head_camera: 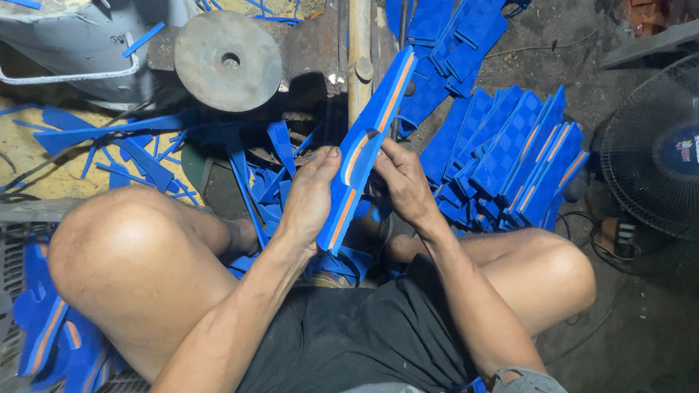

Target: The person sits on the floor and uses a handheld blade to trim excess blue rubber from the edges of flip-flop soles. They repeatedly press the soles against a vertical metal guide and scrape along the edges to remove protruding material.

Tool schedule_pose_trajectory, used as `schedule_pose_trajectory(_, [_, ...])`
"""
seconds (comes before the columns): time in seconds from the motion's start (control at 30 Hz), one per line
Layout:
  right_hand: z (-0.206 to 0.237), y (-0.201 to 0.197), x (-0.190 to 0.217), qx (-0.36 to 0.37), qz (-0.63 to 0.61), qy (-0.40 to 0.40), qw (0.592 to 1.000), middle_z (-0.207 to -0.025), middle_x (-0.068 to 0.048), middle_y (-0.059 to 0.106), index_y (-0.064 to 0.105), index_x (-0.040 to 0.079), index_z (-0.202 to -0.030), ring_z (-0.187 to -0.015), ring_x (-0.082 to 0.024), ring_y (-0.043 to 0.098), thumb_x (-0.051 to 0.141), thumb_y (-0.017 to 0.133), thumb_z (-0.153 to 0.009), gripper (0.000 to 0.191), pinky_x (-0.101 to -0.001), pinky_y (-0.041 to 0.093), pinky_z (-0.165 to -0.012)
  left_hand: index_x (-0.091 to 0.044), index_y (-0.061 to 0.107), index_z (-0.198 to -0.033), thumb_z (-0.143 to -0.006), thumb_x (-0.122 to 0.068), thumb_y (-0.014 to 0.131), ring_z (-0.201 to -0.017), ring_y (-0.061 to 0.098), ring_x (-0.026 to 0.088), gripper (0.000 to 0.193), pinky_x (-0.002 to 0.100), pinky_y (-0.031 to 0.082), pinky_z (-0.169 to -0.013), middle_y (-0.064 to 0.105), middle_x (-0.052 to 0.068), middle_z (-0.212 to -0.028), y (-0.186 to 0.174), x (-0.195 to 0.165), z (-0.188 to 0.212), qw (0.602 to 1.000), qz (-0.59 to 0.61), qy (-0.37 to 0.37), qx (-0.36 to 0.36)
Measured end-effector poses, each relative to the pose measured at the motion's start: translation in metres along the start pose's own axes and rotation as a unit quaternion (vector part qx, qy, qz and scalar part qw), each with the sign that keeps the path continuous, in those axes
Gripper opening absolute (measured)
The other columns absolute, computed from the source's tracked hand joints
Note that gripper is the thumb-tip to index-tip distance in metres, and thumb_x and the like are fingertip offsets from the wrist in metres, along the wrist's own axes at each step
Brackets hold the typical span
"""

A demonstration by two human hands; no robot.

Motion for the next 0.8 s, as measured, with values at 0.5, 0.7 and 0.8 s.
schedule_pose_trajectory(0.5, [0.025,0.007,0.016,0.087,-0.153,0.06,0.983,-0.072,0.001,0.055,0.064,0.0,-0.108,-0.056,-0.006,0.046,0.023,0.055,-0.105,0.025,-0.0224,0.037,-0.049,-0.005,0.069,-0.112,-0.106,-0.032,0.054,-0.071,0.063,0.005,0.032,0.022,0.053,-0.063,0.069,0.001,-0.086,0.012,-0.024,0.01,0.998,-0.032,0.038,0.039])
schedule_pose_trajectory(0.7, [0.033,0.003,0.015,0.111,-0.159,0.109,0.975,-0.071,0.0,0.053,0.064,-0.001,-0.1,-0.055,-0.007,0.047,0.024,0.056,-0.105,0.028,-0.0229,0.038,-0.049,-0.005,0.071,-0.109,-0.105,-0.032,0.058,-0.074,0.062,0.005,0.031,0.022,0.053,-0.065,0.068,-0.001,-0.087,0.011,-0.025,0.01,0.995,-0.049,0.068,0.049])
schedule_pose_trajectory(0.8, [0.037,0.001,0.016,0.116,-0.191,0.145,0.964,-0.07,0.0,0.051,0.063,0.0,-0.1,-0.054,-0.007,0.045,0.022,0.056,-0.102,0.024,-0.0221,0.037,-0.048,-0.005,0.073,-0.109,-0.105,-0.033,0.058,-0.077,0.061,0.003,0.032,0.021,0.052,-0.068,0.069,-0.003,-0.089,0.011,-0.024,0.009,0.991,-0.09,0.087,0.05])
Point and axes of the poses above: each hand's wrist, its own z-axis away from the middle knuckle, its own y-axis out of the palm, x = y × z, the point moved 1 cm from there along -z, towards the middle knuckle
